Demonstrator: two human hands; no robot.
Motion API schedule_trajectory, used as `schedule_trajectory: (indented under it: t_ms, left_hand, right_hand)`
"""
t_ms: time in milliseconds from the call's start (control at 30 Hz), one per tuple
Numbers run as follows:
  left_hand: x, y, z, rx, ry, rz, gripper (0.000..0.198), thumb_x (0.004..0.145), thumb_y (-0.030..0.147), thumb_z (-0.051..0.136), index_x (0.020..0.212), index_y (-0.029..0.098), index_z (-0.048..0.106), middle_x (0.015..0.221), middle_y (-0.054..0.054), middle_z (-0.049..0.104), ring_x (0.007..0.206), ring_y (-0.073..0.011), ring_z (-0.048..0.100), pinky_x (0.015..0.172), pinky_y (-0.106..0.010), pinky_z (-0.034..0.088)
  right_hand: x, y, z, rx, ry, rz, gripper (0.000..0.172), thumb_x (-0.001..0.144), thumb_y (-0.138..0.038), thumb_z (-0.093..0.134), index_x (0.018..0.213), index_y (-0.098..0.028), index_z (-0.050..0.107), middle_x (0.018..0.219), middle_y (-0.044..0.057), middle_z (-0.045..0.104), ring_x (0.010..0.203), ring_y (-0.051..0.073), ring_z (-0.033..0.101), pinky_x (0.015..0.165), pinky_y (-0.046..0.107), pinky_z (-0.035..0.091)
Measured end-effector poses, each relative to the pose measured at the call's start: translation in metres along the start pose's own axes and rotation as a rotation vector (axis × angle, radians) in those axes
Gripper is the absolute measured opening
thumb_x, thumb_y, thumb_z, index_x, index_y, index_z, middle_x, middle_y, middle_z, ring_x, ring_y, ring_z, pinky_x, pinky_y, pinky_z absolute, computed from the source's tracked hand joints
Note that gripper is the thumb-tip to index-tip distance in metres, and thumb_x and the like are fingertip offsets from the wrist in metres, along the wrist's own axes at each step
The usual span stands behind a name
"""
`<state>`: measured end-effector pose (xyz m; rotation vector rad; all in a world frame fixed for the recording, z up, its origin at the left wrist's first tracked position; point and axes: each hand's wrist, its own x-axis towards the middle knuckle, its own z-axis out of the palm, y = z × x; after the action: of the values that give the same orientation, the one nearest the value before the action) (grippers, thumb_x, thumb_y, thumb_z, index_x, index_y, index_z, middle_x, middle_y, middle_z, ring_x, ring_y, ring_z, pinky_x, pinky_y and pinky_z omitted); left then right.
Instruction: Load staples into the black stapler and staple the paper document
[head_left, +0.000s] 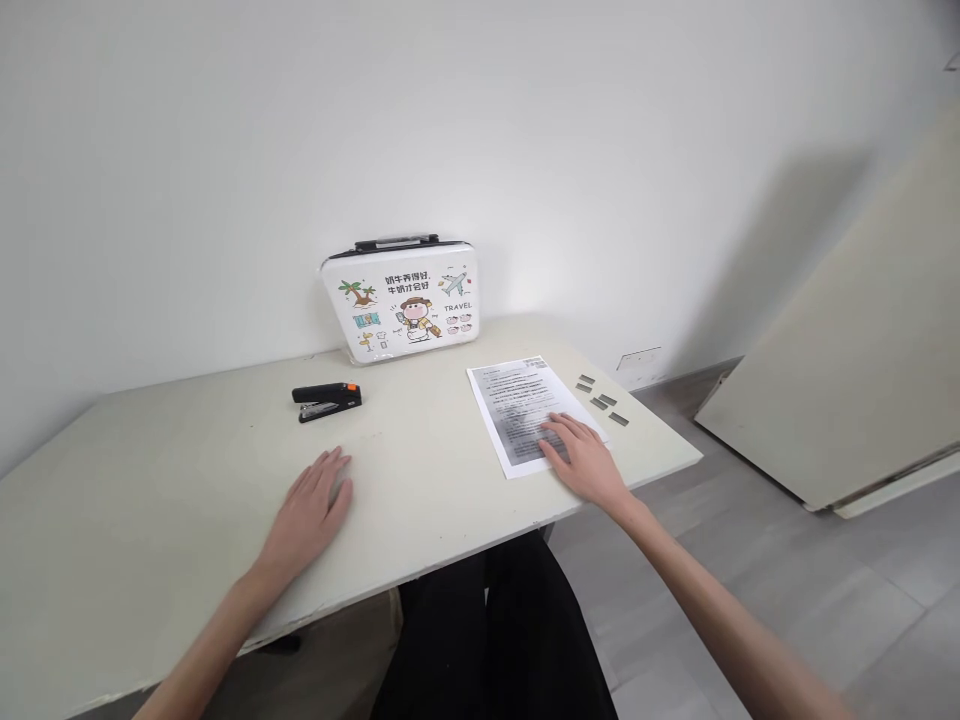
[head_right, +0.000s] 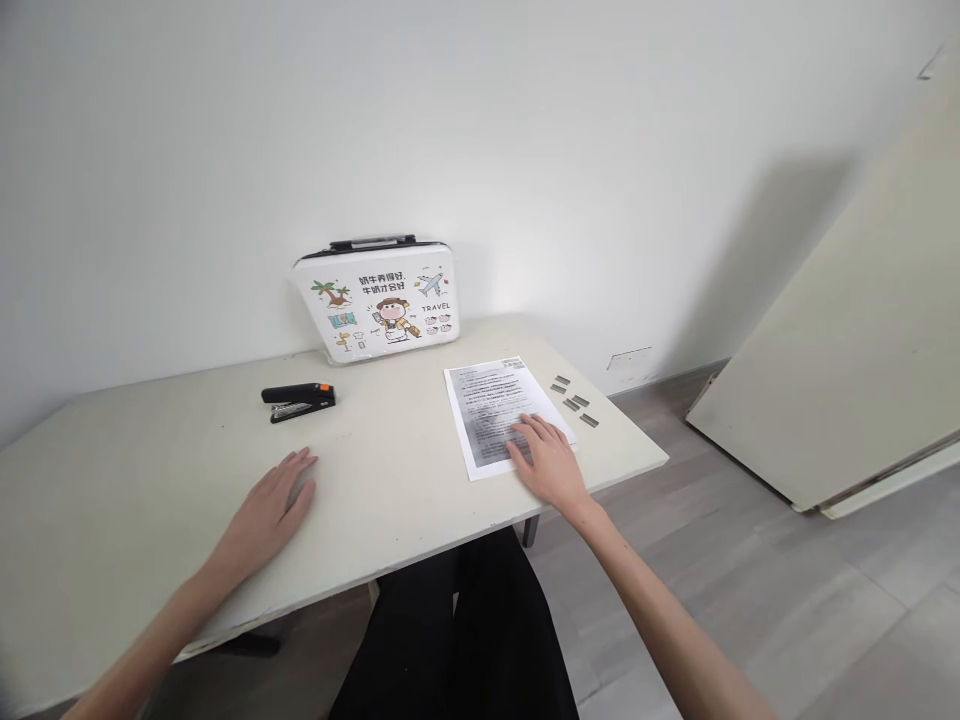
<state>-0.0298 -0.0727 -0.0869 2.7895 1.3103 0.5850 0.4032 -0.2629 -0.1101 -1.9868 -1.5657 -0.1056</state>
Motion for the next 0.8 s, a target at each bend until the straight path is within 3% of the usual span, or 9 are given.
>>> schedule_trajectory:
  t_ms: [100, 200, 800]
  left_hand:
    - [-0.027, 0.009, -0.008, 0.010, -0.020, 0.004, 0.060, 0.104, 0.053, 0.032, 0.149, 0.020, 0.052, 0.161, -0.010, 0.049, 0.152, -0.0290, 0.042, 0.127, -0.052, 0.030]
    - [-0.037, 0.015, -0.014, 0.014, -0.024, -0.012, 0.062, 0.104, 0.054, 0.031, 0.149, 0.018, 0.053, 0.161, -0.010, 0.049, 0.152, -0.0294, 0.042, 0.127, -0.053, 0.030]
    - [-0.036, 0.018, -0.015, -0.021, -0.007, -0.051, 0.061, 0.103, 0.054, 0.034, 0.147, 0.018, 0.056, 0.159, -0.010, 0.051, 0.150, -0.0294, 0.044, 0.128, -0.052, 0.031]
  right_hand:
    - [0.000, 0.002, 0.001, -0.001, 0.012, -0.005, 0.041, 0.106, -0.043, 0.045, 0.135, -0.023, 0.064, 0.151, 0.010, 0.060, 0.146, 0.031, 0.048, 0.118, 0.051, 0.040]
    - [0.000, 0.002, 0.002, 0.000, 0.007, 0.001, 0.041, 0.106, -0.043, 0.045, 0.135, -0.023, 0.065, 0.150, 0.010, 0.061, 0.146, 0.030, 0.049, 0.118, 0.052, 0.041]
    - [-0.002, -0.002, 0.000, -0.005, 0.007, 0.001, 0.039, 0.105, -0.040, 0.044, 0.133, -0.024, 0.066, 0.148, 0.009, 0.063, 0.145, 0.029, 0.051, 0.117, 0.050, 0.042]
